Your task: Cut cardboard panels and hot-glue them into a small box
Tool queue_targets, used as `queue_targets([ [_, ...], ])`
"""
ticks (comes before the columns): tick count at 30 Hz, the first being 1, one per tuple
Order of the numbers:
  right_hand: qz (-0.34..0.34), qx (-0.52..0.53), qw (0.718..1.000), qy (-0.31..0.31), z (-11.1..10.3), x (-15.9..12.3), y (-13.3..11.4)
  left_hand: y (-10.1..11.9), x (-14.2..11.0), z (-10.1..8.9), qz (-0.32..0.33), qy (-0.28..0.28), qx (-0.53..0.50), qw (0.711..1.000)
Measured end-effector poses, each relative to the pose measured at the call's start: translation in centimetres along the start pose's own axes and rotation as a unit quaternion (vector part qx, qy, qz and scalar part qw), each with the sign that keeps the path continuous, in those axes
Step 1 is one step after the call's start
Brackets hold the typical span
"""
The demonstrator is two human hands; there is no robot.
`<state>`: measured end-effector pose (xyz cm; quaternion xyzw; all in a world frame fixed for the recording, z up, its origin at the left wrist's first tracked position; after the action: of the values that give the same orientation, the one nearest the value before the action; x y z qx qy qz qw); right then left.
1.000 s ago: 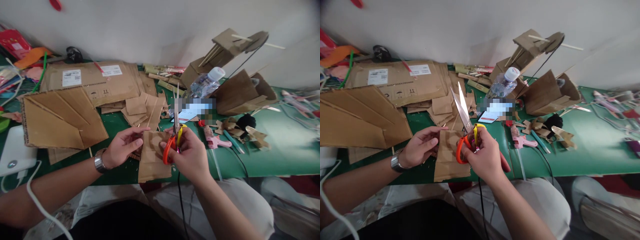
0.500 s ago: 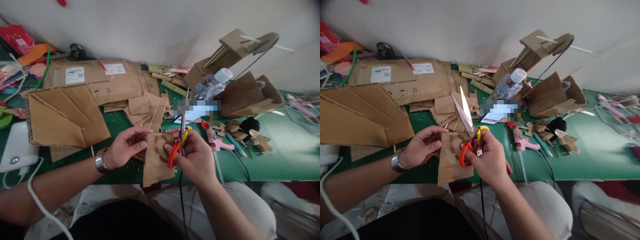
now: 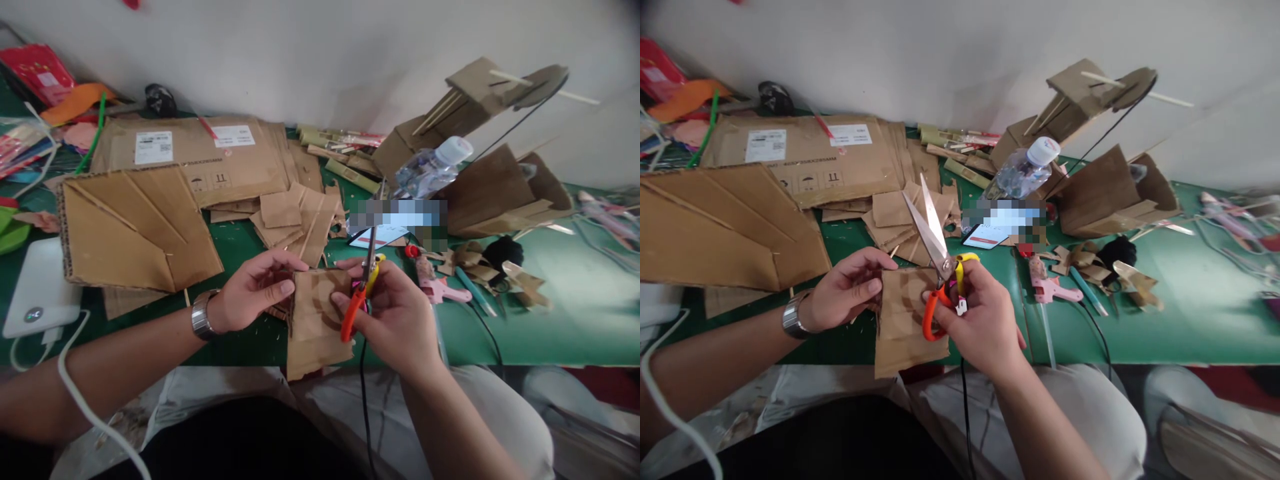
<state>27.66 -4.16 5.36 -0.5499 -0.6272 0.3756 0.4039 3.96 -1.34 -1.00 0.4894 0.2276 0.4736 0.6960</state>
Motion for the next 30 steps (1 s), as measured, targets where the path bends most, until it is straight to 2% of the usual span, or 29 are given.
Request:
queue_targets([
  [3,-0.005,-0.029,1.0,0.005,0.2,-0.2,0.4,0.1,0.0,0.4,0.015,0.018,0.011,1.0],
  [6,-0.001,-0.05,0.999,0.003,0.4,-0.4,0.9,0.1,0.1,0.6,0.016,0.071,0.058,0.996],
  [11,0.002,-0.022,1.0,0.01,0.4,-0.2,0.4,0.4,0.1,0.7,0.031,0.113,0.115,0.986],
  [17,0.02,0.08,0.997,-0.009,0.1,0.2,-1.0,1.0,0.0,0.7,0.092,0.11,0.149,0.979],
  [24,-0.006,0.06,0.998,0.019,-0.1,-0.1,-1.5,0.9,-0.4,0.6,0.113,0.095,0.167,0.975],
  [30,0.006,0.077,0.997,0.013,0.0,0.0,-1.4,0.7,-0.3,0.6,0.107,0.083,0.176,0.975],
])
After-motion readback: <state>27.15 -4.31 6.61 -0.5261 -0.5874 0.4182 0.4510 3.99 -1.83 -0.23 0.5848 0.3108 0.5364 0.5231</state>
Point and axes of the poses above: each hand's wrist, its own x-axis towards the middle knuckle, its own z-axis out of the palm, y = z × x, the point moved 1 cm from there along x, towards the middle knuckle, and after that the axes turned 2 degrees about -z, right-handed, at the moved point
